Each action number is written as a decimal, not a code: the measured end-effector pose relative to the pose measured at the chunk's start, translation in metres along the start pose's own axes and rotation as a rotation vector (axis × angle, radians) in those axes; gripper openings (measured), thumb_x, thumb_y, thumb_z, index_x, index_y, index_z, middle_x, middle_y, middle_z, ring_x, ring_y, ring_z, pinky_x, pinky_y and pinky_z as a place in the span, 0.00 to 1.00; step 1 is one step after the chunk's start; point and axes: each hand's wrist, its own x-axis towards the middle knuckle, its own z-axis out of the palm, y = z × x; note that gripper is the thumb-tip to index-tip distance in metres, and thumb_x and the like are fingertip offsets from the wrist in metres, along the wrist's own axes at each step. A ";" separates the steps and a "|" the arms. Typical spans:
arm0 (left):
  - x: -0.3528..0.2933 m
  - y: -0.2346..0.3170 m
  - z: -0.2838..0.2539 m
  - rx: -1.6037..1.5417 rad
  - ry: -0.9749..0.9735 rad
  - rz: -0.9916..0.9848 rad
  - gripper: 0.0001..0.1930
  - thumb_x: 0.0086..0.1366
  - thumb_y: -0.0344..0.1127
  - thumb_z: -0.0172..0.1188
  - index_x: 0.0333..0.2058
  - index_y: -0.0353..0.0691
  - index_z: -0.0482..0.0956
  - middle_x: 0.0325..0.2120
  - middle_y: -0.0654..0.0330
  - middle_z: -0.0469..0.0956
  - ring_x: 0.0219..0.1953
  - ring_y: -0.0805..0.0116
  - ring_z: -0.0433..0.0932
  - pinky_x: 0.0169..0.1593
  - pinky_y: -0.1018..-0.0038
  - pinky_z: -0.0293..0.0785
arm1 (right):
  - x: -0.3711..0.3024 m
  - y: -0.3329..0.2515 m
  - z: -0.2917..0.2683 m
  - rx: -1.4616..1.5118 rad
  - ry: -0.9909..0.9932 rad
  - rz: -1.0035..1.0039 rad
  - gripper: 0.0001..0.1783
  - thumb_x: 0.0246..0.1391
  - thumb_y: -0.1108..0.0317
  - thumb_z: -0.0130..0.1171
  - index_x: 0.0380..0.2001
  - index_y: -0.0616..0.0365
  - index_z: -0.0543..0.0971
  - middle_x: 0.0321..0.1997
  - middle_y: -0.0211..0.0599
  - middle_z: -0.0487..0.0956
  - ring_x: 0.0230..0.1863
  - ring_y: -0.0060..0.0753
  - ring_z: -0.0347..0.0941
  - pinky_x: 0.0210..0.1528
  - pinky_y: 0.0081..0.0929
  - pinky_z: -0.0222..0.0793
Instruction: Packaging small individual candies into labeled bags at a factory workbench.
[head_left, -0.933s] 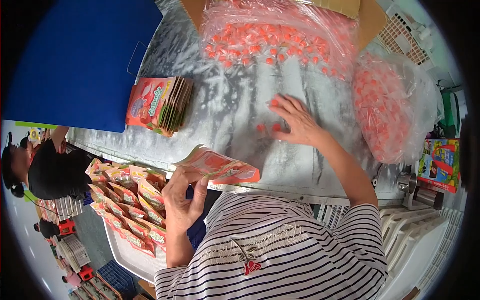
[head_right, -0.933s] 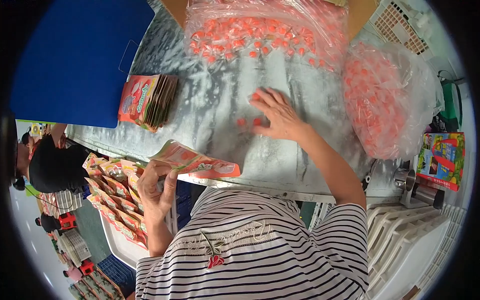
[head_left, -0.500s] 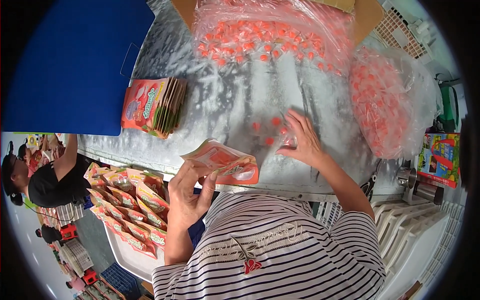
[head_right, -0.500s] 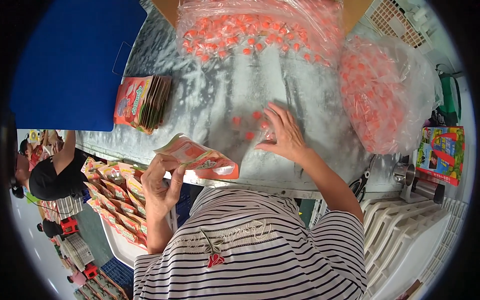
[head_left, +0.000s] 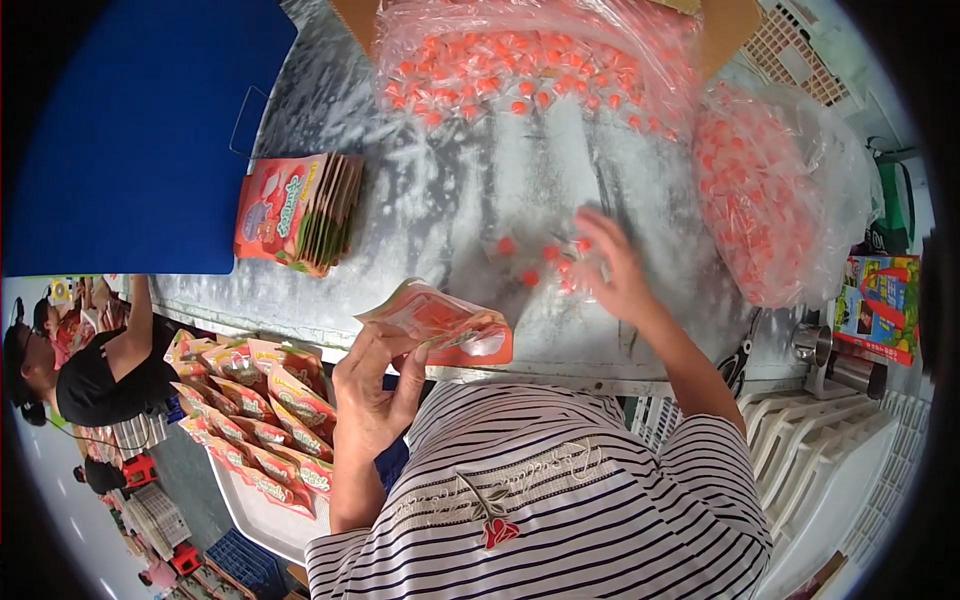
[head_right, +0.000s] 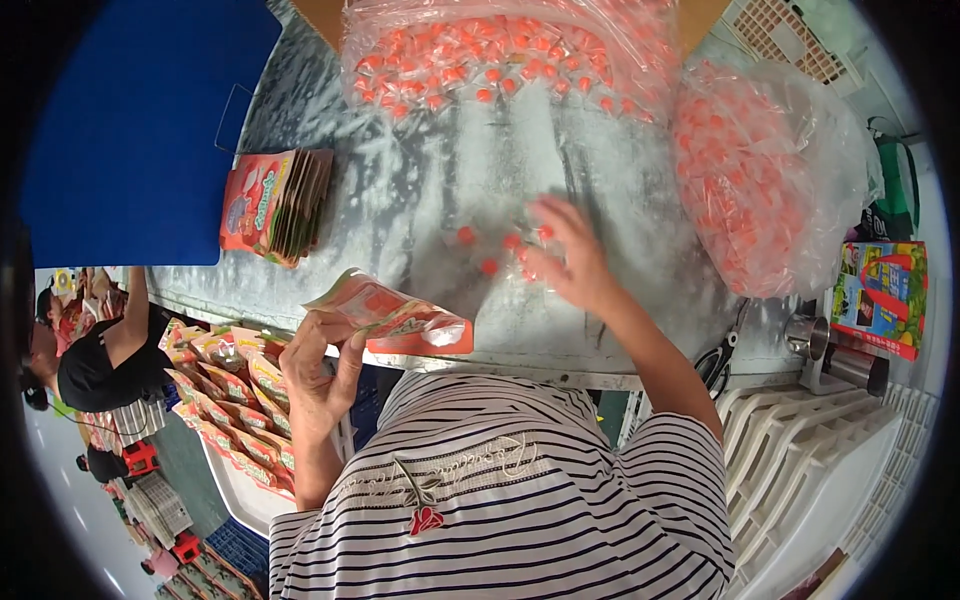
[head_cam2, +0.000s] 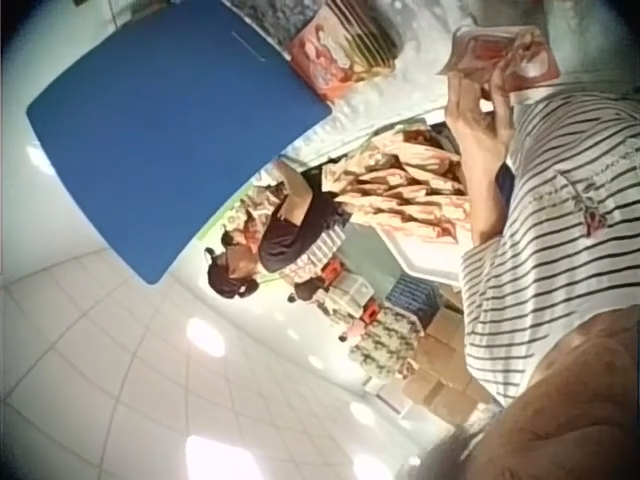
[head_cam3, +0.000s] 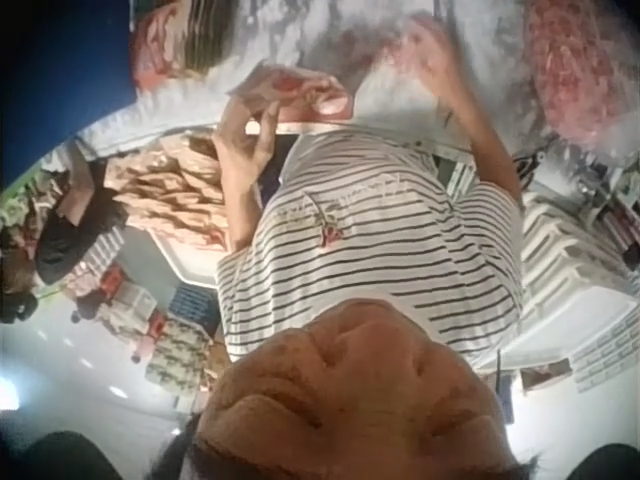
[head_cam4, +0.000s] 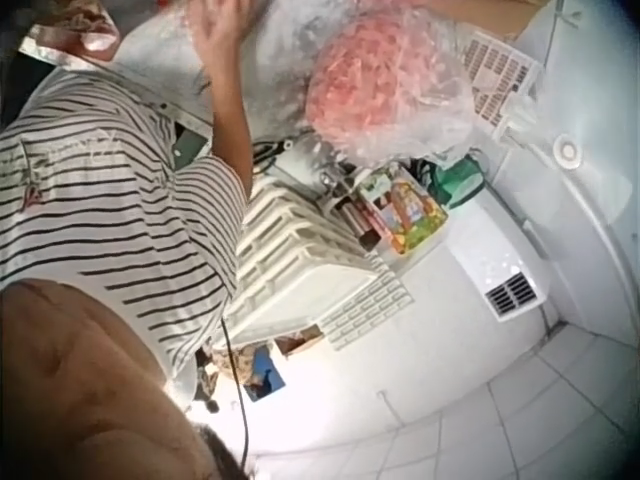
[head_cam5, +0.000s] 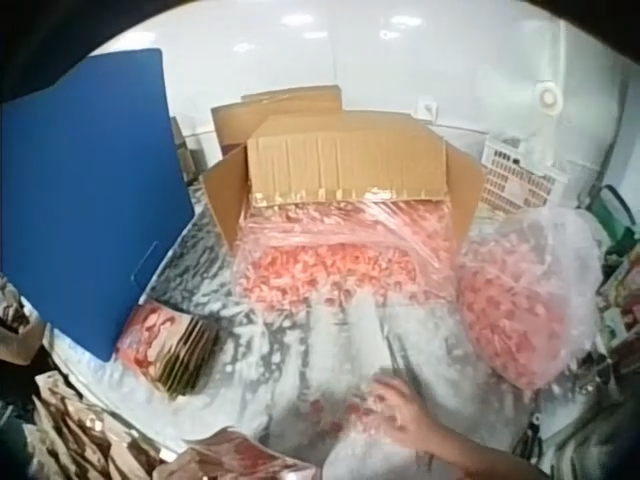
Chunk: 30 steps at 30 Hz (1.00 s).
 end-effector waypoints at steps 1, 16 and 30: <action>0.000 0.000 0.000 -0.007 0.008 -0.020 0.03 0.57 0.22 0.62 0.31 0.30 0.78 0.27 0.54 0.76 0.24 0.70 0.75 0.29 0.78 0.71 | -0.004 0.006 -0.012 -0.007 0.002 0.008 0.29 0.50 0.71 0.58 0.58 0.60 0.68 0.62 0.46 0.66 0.64 0.45 0.62 0.63 0.36 0.57; -0.002 0.003 0.005 -0.045 -0.007 -0.028 0.03 0.56 0.22 0.61 0.29 0.32 0.76 0.26 0.55 0.76 0.29 0.64 0.74 0.33 0.75 0.70 | -0.010 -0.008 0.055 -0.548 0.008 -0.120 0.24 0.44 0.61 0.66 0.45 0.58 0.76 0.53 0.44 0.69 0.54 0.49 0.64 0.53 0.42 0.64; 0.011 -0.002 0.015 0.043 -0.106 0.102 0.05 0.57 0.21 0.61 0.33 0.31 0.77 0.28 0.54 0.74 0.23 0.65 0.77 0.26 0.74 0.73 | 0.070 -0.130 0.028 0.836 0.167 0.308 0.09 0.59 0.71 0.56 0.43 0.58 0.76 0.32 0.28 0.77 0.23 0.10 0.63 0.20 0.11 0.54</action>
